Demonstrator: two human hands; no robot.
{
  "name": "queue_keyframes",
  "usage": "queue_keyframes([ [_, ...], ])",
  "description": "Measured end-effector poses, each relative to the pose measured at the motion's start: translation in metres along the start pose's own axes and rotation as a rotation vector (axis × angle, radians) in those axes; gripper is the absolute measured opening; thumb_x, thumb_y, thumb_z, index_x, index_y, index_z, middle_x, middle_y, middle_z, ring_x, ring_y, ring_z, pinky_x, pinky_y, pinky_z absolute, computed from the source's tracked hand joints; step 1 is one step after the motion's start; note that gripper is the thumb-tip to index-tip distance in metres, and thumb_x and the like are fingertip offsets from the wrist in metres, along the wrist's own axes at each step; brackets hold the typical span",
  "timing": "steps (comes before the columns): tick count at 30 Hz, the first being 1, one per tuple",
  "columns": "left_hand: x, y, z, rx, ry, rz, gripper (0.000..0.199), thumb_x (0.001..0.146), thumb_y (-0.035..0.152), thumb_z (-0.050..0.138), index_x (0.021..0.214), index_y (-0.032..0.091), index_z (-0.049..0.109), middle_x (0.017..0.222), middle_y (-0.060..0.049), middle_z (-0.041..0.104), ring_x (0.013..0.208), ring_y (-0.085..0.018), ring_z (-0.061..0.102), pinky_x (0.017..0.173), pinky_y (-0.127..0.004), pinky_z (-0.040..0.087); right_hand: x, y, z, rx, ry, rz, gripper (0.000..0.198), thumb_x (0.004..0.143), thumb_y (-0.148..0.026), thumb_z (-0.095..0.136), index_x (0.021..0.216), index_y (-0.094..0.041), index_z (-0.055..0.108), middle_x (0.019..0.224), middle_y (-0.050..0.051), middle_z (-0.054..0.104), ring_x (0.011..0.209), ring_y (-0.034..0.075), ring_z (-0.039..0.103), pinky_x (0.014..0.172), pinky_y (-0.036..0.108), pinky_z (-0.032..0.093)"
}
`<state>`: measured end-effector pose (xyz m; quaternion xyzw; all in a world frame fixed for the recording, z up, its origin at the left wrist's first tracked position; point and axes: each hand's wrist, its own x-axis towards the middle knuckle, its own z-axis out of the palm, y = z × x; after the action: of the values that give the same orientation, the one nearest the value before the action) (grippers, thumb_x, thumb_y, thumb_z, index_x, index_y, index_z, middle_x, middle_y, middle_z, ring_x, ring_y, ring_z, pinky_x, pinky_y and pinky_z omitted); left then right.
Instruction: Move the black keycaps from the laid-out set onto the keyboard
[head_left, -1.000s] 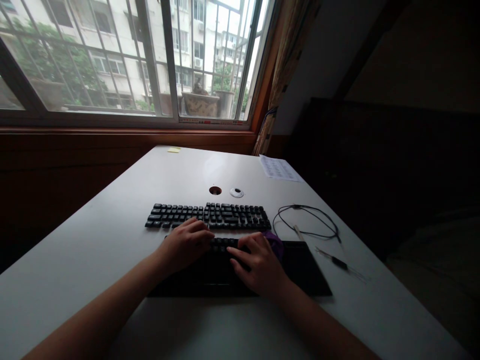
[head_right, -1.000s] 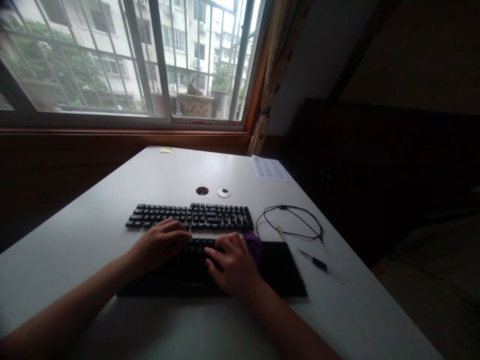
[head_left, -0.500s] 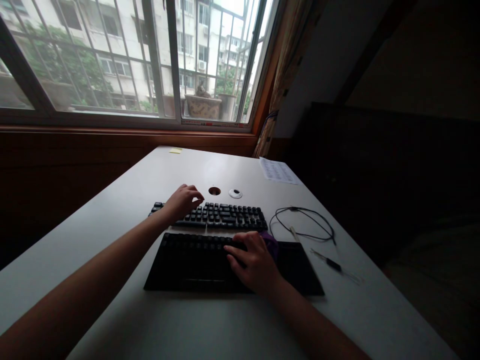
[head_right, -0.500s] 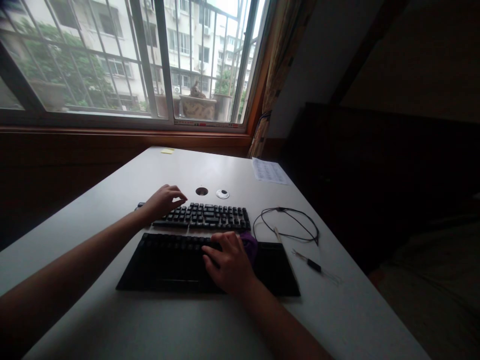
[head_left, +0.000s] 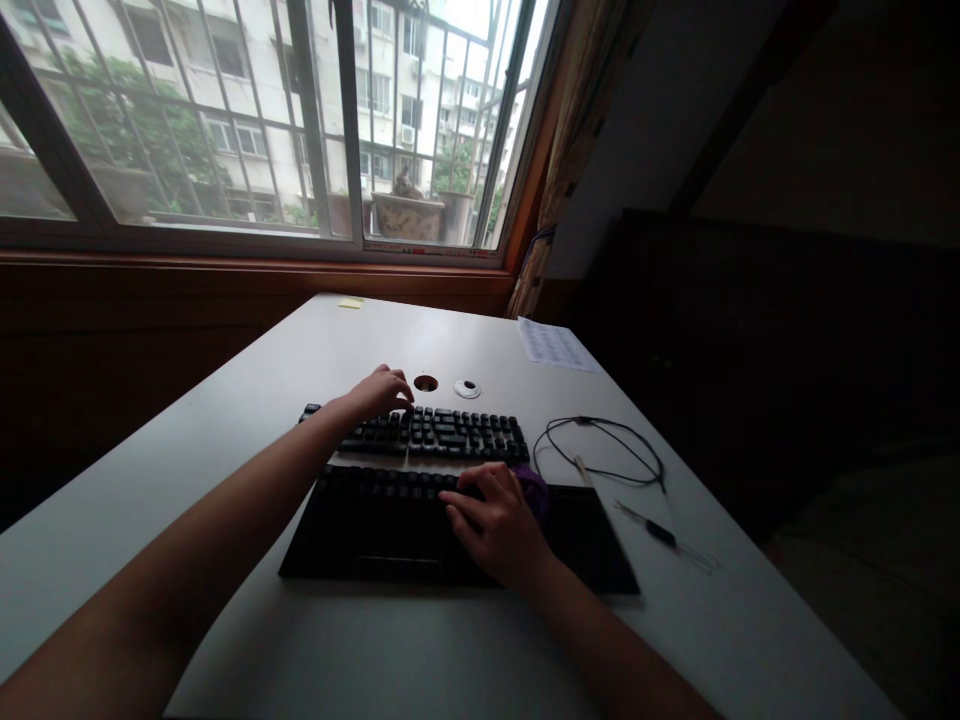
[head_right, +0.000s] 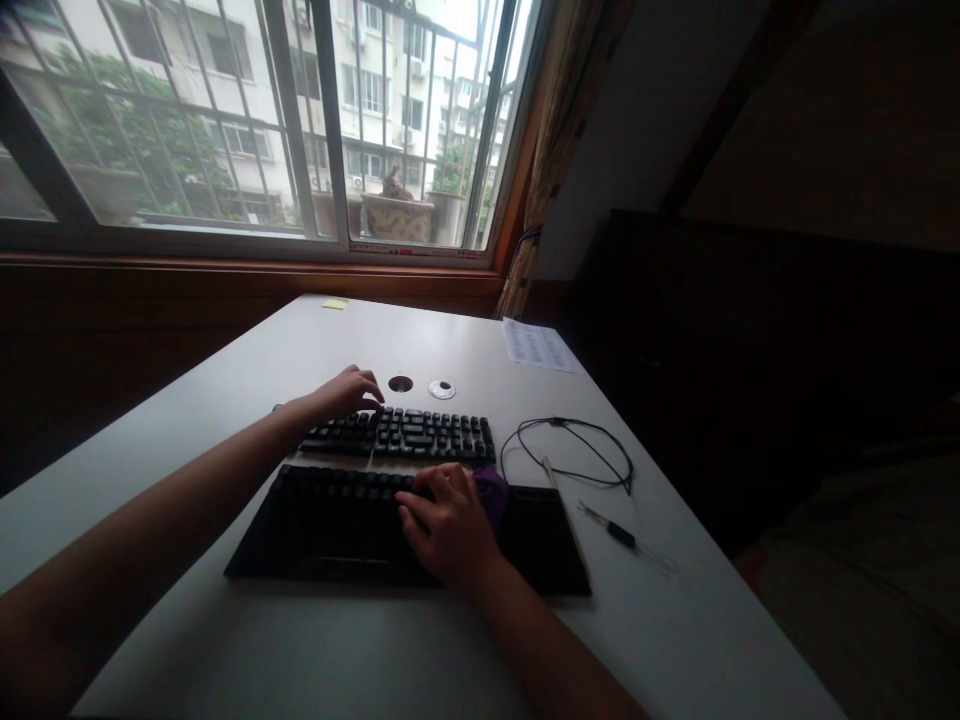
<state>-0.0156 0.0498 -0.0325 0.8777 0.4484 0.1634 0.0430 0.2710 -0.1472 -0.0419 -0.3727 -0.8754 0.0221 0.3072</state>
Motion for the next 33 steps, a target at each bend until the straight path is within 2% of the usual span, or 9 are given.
queue_keyframes([
  [8, 0.002, -0.004, -0.001, -0.002, -0.043, 0.009, 0.013, 0.08, 0.037, 0.078, 0.086, 0.026, 0.082, 0.098, -0.008, 0.071, 0.093, -0.023, 0.055, 0.089, -0.032, 0.038, 0.002, 0.001, -0.001, 0.005, -0.017, 0.024, 0.024, 0.095, -0.028, 0.06, 0.113, -0.028, 0.075, 0.106, 0.007, 0.064, 0.106, 0.026, 0.05, 0.094, 0.047, 0.044],
  [19, -0.002, -0.001, -0.002, -0.032, -0.006, -0.02, 0.005, 0.076, 0.028, 0.078, 0.079, 0.024, 0.08, 0.093, -0.007, 0.07, 0.092, -0.024, 0.054, 0.082, -0.03, 0.042, 0.003, -0.001, -0.001, -0.021, 0.001, 0.009, 0.024, 0.093, -0.026, 0.061, 0.113, -0.028, 0.075, 0.103, 0.007, 0.064, 0.103, 0.025, 0.052, 0.091, 0.045, 0.045],
  [24, -0.002, -0.004, -0.004, -0.138, 0.081, -0.042, 0.017, 0.078, 0.037, 0.077, 0.078, 0.021, 0.078, 0.091, -0.008, 0.07, 0.087, -0.022, 0.06, 0.087, -0.033, 0.045, 0.002, -0.002, 0.0, -0.014, 0.011, 0.007, 0.02, 0.093, -0.026, 0.062, 0.107, -0.028, 0.076, 0.099, 0.006, 0.065, 0.102, 0.025, 0.053, 0.09, 0.045, 0.046],
  [26, -0.004, -0.003, -0.007, -0.204, 0.118, -0.059, 0.024, 0.081, 0.042, 0.074, 0.081, 0.018, 0.078, 0.091, -0.008, 0.071, 0.082, -0.02, 0.063, 0.084, -0.032, 0.048, 0.003, 0.0, -0.004, 0.002, 0.046, 0.025, 0.019, 0.094, -0.025, 0.061, 0.106, -0.027, 0.076, 0.096, 0.006, 0.065, 0.099, 0.024, 0.054, 0.089, 0.043, 0.046],
  [31, -0.025, 0.017, -0.024, -0.399, 0.129, -0.097, 0.035, 0.089, 0.046, 0.065, 0.099, 0.014, 0.074, 0.089, -0.007, 0.076, 0.077, -0.017, 0.068, 0.072, -0.027, 0.053, 0.004, 0.025, -0.027, -0.063, 0.245, 0.197, 0.018, 0.095, -0.019, 0.057, 0.104, -0.021, 0.073, 0.088, 0.006, 0.065, 0.089, 0.023, 0.056, 0.083, 0.039, 0.047],
  [33, -0.04, 0.036, -0.031, -0.496, 0.095, -0.082, 0.034, 0.091, 0.045, 0.064, 0.103, 0.015, 0.072, 0.093, -0.007, 0.077, 0.079, -0.017, 0.07, 0.073, -0.028, 0.055, 0.004, 0.039, -0.034, -0.151, 0.25, 0.247, 0.014, 0.092, -0.02, 0.06, 0.097, -0.022, 0.073, 0.087, 0.006, 0.065, 0.087, 0.024, 0.055, 0.082, 0.04, 0.047],
])
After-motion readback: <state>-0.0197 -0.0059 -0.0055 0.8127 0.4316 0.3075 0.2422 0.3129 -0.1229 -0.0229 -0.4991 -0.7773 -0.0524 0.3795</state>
